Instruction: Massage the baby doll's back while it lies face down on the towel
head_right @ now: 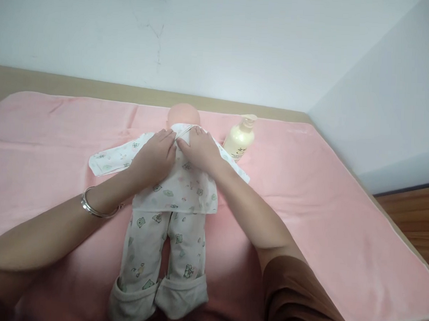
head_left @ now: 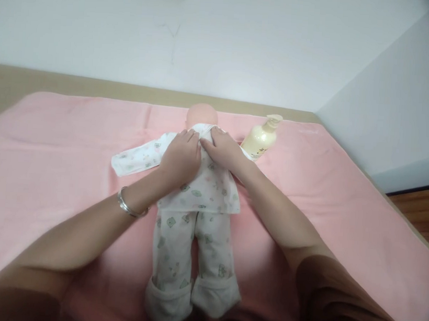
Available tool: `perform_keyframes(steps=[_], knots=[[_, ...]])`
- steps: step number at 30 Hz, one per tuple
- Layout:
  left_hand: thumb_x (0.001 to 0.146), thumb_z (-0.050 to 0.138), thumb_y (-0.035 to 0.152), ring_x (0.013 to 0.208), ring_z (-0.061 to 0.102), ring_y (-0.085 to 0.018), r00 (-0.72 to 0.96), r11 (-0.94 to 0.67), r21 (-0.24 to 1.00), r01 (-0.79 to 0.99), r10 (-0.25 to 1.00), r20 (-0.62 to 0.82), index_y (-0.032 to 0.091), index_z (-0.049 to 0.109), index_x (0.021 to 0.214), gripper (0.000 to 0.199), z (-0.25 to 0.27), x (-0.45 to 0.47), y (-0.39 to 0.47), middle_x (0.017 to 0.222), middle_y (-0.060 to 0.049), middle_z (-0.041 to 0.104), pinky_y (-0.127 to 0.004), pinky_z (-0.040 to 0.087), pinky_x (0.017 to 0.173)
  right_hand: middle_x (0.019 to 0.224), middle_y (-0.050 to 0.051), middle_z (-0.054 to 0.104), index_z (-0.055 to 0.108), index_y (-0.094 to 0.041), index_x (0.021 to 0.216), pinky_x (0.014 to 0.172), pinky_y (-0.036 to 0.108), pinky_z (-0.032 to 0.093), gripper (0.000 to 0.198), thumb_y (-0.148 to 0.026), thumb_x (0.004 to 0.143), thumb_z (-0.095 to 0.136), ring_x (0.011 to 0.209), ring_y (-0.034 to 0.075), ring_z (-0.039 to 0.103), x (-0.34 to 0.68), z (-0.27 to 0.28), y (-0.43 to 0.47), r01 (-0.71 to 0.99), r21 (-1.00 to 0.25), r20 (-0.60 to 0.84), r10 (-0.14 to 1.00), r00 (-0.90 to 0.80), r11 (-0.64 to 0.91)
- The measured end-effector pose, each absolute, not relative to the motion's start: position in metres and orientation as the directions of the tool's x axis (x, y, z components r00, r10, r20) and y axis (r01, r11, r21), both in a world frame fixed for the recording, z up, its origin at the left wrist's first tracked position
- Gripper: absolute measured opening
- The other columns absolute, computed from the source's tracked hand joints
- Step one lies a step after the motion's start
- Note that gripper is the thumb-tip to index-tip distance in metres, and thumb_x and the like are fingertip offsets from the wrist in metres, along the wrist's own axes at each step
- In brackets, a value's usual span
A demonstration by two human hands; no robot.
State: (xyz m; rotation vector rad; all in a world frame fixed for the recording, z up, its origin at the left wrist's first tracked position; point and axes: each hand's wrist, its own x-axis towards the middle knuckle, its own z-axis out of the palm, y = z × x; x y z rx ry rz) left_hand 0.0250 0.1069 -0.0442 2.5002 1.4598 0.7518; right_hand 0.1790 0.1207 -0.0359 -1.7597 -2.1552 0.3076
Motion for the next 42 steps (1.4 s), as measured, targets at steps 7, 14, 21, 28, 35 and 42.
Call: perform_keyframes(steps=[7,14,21,28,35,42], knots=[[0.095,0.034,0.036,0.104,0.064,-0.030,0.281,-0.270,0.536,0.800,0.958,0.064,0.021,0.054,0.088,0.026,-0.034,0.012,0.135,0.107,-0.013,0.070,-0.047,0.051,0.097,0.116,0.023,0.070,0.063,-0.003,0.115,0.106,0.048,0.046,0.041,-0.031,0.106,0.034,0.115,0.036,0.061,0.157,-0.037,0.088,0.963,-0.125,0.266,0.943,-0.201,0.241],[0.097,0.030,0.031,0.108,0.064,-0.030,0.262,-0.309,0.431,0.848,0.951,0.167,0.018,0.059,0.095,0.032,-0.042,0.018,0.129,0.111,-0.017,0.071,-0.047,0.051,0.102,0.117,0.018,0.070,0.064,-0.010,0.110,0.103,0.042,0.049,0.036,-0.019,0.102,0.030,0.112,0.031,0.063,0.164,-0.036,0.098,0.937,-0.197,0.232,0.942,-0.241,0.289],[0.098,0.029,0.021,0.130,0.056,-0.034,0.392,-0.506,0.345,0.790,0.851,0.350,0.009,0.063,0.115,0.040,-0.052,0.029,0.108,0.131,-0.021,0.066,-0.053,0.042,0.118,0.117,0.019,0.071,0.063,-0.012,0.108,0.102,0.044,0.047,0.035,-0.025,0.104,0.031,0.111,0.031,0.064,0.173,-0.041,0.119,0.950,-0.262,0.215,0.970,-0.114,0.170],[0.095,0.034,0.028,0.104,0.064,-0.032,0.341,-0.362,0.471,0.804,0.931,0.134,0.020,0.054,0.088,0.022,-0.040,0.015,0.137,0.107,-0.016,0.068,-0.051,0.052,0.100,0.100,0.021,0.071,0.066,-0.006,0.105,0.093,0.044,0.048,0.044,-0.027,0.106,0.027,0.099,0.034,0.064,0.154,-0.038,0.081,0.972,-0.007,0.331,0.918,-0.220,0.236],[0.097,0.032,0.027,0.108,0.063,-0.032,0.295,-0.368,0.405,0.837,0.927,0.231,0.016,0.059,0.099,0.029,-0.049,0.021,0.128,0.114,-0.018,0.069,-0.049,0.049,0.104,0.121,0.019,0.069,0.063,-0.008,0.114,0.107,0.043,0.047,0.034,-0.025,0.104,0.035,0.120,0.032,0.061,0.162,-0.044,0.104,0.943,-0.239,0.272,0.948,-0.162,0.230],[0.098,0.027,0.021,0.128,0.057,-0.036,0.341,-0.426,0.325,0.844,0.895,0.288,0.010,0.059,0.112,0.037,-0.050,0.025,0.113,0.131,-0.023,0.064,-0.054,0.041,0.116,0.134,0.023,0.065,0.058,-0.004,0.125,0.115,0.051,0.043,0.039,-0.025,0.103,0.034,0.131,0.035,0.057,0.165,-0.046,0.113,0.937,-0.294,0.246,0.962,-0.115,0.187]])
